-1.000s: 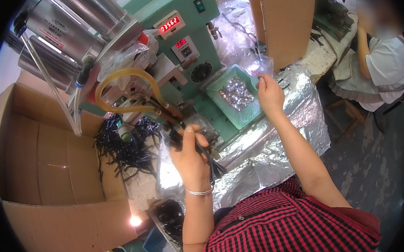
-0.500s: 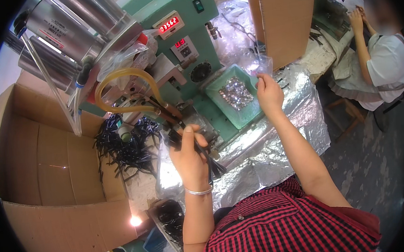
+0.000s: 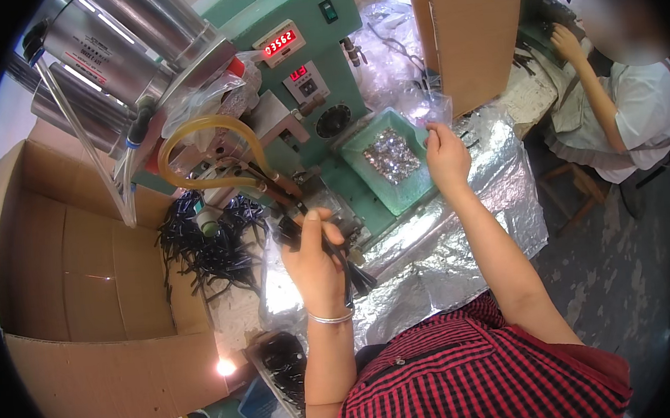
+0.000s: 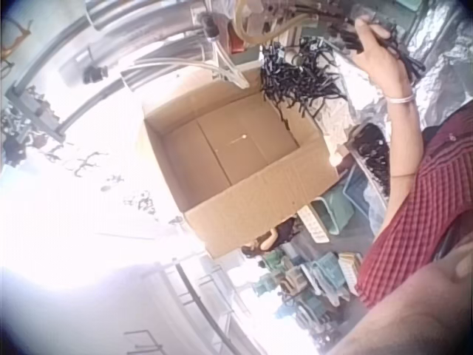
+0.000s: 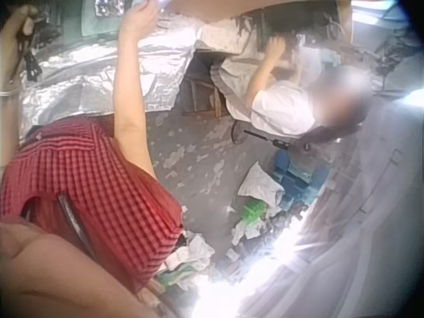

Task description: The person repeatedly picks black wires and small metallic components, inserts them into a green machine, and presses a button to process each unit. The processed items are placed into a green tray on the table.

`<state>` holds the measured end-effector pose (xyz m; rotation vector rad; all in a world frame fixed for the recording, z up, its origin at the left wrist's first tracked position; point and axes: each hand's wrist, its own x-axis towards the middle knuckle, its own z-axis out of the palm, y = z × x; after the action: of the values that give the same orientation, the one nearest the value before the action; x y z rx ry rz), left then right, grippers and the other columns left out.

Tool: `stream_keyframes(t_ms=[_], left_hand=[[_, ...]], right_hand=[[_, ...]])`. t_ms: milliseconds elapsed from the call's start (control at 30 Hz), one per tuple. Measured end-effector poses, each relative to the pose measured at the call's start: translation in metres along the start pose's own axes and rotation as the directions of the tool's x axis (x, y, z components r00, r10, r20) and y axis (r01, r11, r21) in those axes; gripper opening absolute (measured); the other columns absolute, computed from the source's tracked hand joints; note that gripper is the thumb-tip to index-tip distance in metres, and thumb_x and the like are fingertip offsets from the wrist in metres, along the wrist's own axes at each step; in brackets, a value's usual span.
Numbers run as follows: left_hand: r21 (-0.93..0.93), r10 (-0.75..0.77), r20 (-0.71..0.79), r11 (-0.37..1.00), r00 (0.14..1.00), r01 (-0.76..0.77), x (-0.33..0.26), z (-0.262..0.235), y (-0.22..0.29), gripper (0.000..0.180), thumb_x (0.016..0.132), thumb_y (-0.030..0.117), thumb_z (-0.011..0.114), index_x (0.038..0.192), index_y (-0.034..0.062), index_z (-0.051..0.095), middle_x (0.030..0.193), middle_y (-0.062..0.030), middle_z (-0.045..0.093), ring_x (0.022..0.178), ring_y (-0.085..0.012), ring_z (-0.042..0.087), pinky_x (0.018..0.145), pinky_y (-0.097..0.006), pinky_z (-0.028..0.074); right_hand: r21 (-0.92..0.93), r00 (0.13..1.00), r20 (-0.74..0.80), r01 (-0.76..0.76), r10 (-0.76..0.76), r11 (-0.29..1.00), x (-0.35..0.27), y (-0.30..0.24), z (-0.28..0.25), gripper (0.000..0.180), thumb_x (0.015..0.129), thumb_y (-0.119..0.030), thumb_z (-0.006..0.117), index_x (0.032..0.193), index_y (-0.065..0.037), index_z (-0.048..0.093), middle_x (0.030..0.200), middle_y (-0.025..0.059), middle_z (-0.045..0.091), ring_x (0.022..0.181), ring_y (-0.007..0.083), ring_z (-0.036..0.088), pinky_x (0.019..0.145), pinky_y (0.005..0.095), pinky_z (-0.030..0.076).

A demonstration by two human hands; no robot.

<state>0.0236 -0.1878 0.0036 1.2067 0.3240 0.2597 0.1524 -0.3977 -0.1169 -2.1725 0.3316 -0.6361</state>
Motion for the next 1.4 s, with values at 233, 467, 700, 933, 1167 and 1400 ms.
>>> stream_keyframes(t_ms=[233,467,700,933,1167,1400], left_hand=[[0.005,0.001,0.014,1.0,1.0,-0.001,0.001,0.0,-0.002,0.017,0.096,0.017,0.053,0.09,0.0024,0.06,0.059,0.0026,0.052,0.043,-0.0047,0.039,0.039,-0.019,0.027],[0.008,-0.028,0.004,1.0,1.0,0.028,0.0,-0.001,-0.011,0.017,0.096,0.018,0.053,0.091,0.0033,0.059,0.06,0.0023,0.052,0.042,-0.0052,0.04,0.038,-0.02,0.027],[0.018,-0.049,0.013,0.999,0.999,0.048,-0.004,-0.002,-0.015,0.018,0.097,0.019,0.052,0.091,0.0036,0.059,0.059,0.0018,0.052,0.043,-0.0052,0.039,0.038,-0.02,0.028],[0.032,-0.053,0.052,0.998,0.997,0.051,-0.023,-0.006,-0.016,0.02,0.097,0.02,0.053,0.092,0.0018,0.059,0.058,-0.0003,0.052,0.044,-0.0061,0.041,0.041,-0.02,0.031],[0.094,0.021,0.143,0.995,0.99,-0.034,-0.059,-0.003,0.002,0.021,0.096,0.018,0.054,0.094,-0.0018,0.06,0.057,-0.0033,0.053,0.049,-0.0082,0.046,0.047,-0.02,0.035],[0.191,-0.274,0.058,0.947,0.96,0.259,-0.057,-0.071,0.009,0.019,0.094,0.018,0.056,0.093,-0.0005,0.058,0.06,-0.0059,0.055,0.051,-0.0116,0.051,0.046,-0.023,0.039]], right_hand=[[-0.012,1.0,0.001,0.008,-0.008,1.0,0.001,0.002,0.001,0.025,0.092,-0.021,0.047,0.103,-0.01,0.067,0.089,0.0093,0.068,0.087,0.0298,0.064,0.076,0.0424,0.048],[-0.035,0.998,-0.054,0.034,-0.036,0.999,0.003,0.007,0.005,0.033,0.096,-0.037,0.046,0.099,-0.011,0.066,0.081,0.0071,0.068,0.079,0.029,0.065,0.07,0.0389,0.047],[0.003,1.0,-0.014,-0.006,0.006,1.0,0.001,0.002,0.001,0.041,0.094,-0.046,0.047,0.103,-0.012,0.067,0.096,0.0115,0.068,0.09,0.0326,0.064,0.077,0.0427,0.048],[0.009,1.0,0.003,-0.011,0.011,1.0,0.0,-0.002,-0.002,0.041,0.095,-0.045,0.047,0.105,-0.011,0.067,0.099,0.0116,0.069,0.093,0.0319,0.064,0.08,0.0414,0.048],[0.049,0.999,0.025,-0.037,0.035,0.998,0.001,-0.002,-0.001,0.039,0.095,-0.043,0.047,0.106,-0.011,0.067,0.099,0.0118,0.068,0.093,0.0324,0.064,0.081,0.0407,0.048],[0.166,0.985,-0.096,0.158,-0.144,0.973,-0.004,0.025,-0.011,0.034,0.1,-0.029,0.045,0.113,-0.002,0.062,0.105,0.0138,0.064,0.103,0.0272,0.058,0.091,0.0379,0.043]])
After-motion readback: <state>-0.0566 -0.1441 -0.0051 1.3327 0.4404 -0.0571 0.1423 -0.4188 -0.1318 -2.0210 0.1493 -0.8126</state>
